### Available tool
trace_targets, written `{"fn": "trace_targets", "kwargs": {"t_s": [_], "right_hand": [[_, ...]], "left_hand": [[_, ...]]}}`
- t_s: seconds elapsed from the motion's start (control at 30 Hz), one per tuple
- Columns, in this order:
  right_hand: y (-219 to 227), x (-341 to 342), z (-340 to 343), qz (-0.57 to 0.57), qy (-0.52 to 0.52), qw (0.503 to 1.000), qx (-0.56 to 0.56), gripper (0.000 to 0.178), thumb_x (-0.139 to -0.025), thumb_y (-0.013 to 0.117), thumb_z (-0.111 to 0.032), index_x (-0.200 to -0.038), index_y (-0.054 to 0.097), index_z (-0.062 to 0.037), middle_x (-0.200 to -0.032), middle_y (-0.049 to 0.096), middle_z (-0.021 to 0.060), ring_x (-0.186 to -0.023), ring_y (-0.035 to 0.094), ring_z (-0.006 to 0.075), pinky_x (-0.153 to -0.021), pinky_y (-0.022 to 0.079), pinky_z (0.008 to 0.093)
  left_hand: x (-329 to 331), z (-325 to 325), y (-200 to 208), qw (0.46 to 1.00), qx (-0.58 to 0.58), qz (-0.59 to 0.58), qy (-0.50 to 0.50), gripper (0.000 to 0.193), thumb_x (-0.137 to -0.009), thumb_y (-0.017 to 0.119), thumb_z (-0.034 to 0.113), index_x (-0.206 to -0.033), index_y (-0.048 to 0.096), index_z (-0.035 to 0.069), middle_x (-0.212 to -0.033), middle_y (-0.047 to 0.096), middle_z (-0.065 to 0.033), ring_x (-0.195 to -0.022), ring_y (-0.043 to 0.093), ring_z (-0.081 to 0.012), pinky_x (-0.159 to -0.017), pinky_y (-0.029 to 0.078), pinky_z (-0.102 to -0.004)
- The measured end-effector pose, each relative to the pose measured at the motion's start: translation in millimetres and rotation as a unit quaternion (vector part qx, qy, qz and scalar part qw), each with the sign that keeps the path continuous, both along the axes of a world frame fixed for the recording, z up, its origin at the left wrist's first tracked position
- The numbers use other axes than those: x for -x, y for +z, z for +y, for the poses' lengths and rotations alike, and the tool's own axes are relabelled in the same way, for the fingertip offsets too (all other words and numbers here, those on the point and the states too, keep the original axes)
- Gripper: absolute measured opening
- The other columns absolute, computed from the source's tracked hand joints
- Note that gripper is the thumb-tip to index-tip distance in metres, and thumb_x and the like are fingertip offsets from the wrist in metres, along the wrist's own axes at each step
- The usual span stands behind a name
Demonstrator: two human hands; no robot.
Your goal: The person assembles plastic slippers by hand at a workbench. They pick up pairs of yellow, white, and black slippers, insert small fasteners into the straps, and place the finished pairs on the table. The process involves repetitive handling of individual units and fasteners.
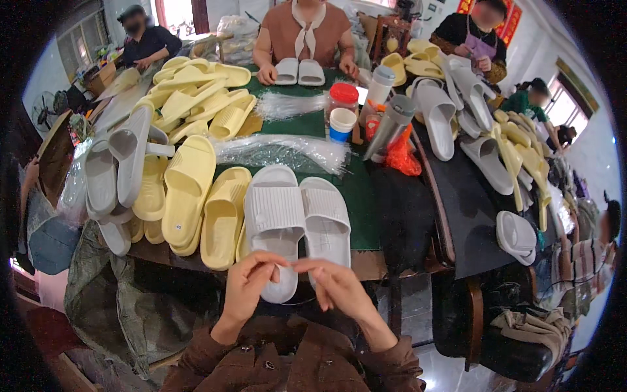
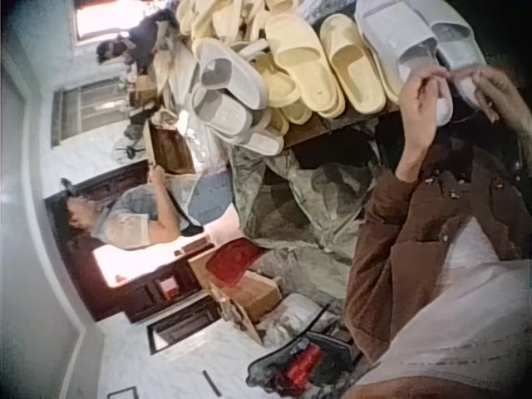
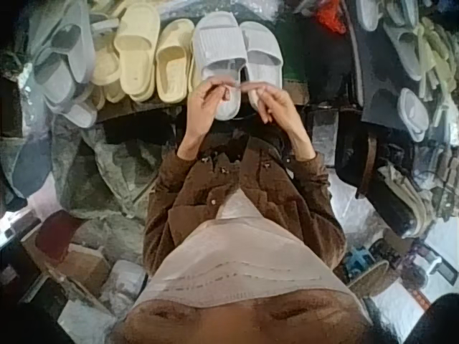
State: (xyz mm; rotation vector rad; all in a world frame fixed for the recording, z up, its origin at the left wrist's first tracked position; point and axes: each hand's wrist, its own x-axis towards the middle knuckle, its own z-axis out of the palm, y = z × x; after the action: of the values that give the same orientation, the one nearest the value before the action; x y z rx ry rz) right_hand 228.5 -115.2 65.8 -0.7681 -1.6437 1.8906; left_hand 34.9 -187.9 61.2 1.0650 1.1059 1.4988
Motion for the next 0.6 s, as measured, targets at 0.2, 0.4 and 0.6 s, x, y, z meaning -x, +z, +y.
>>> {"fn": "trace_targets", "kwargs": {"t_s": [0.2, 0.4, 0.6], "right_hand": [[0, 4, 14, 0.043, -0.028, 0.999, -0.006, 0.033, -0.102, 0.040, -0.019, -0.121, 0.060, -0.0005, -0.099, 0.064, 0.0051, -0.046, 0.040, 0.0017, -0.043, 0.030, 0.0182], [7, 6, 15, 0.039, -0.081, 0.995, -0.035, 0.033, -0.102, 0.042, -0.019, -0.120, 0.061, 0.0009, -0.062, 0.050, -0.0067, -0.047, 0.031, -0.0003, -0.044, 0.023, 0.0185], [1, 4, 13, -0.002, -0.035, 0.999, -0.041, 0.030, -0.101, 0.045, -0.017, -0.118, 0.063, 0.0009, -0.085, 0.062, 0.0009, -0.049, 0.038, 0.0001, -0.045, 0.028, 0.0171]], "left_hand": [[-12, -10, -9, 0.996, 0.010, 0.069, -0.059, 0.026, -0.090, 0.042, -0.008, -0.099, 0.065, -0.004, -0.092, 0.061, -0.0063, -0.075, 0.053, -0.0095, -0.069, 0.045, -0.0236], [-9, -11, -14, 0.991, 0.023, 0.102, -0.081, 0.023, -0.090, 0.045, -0.006, -0.099, 0.065, -0.003, -0.092, 0.061, -0.0069, -0.077, 0.054, -0.0104, -0.071, 0.046, -0.0242], [-13, -5, -7, 0.986, -0.063, 0.149, -0.046, 0.018, -0.089, 0.051, -0.003, -0.102, 0.063, -0.003, -0.095, 0.060, -0.0086, -0.082, 0.058, -0.0129, -0.074, 0.047, -0.0254]]}}
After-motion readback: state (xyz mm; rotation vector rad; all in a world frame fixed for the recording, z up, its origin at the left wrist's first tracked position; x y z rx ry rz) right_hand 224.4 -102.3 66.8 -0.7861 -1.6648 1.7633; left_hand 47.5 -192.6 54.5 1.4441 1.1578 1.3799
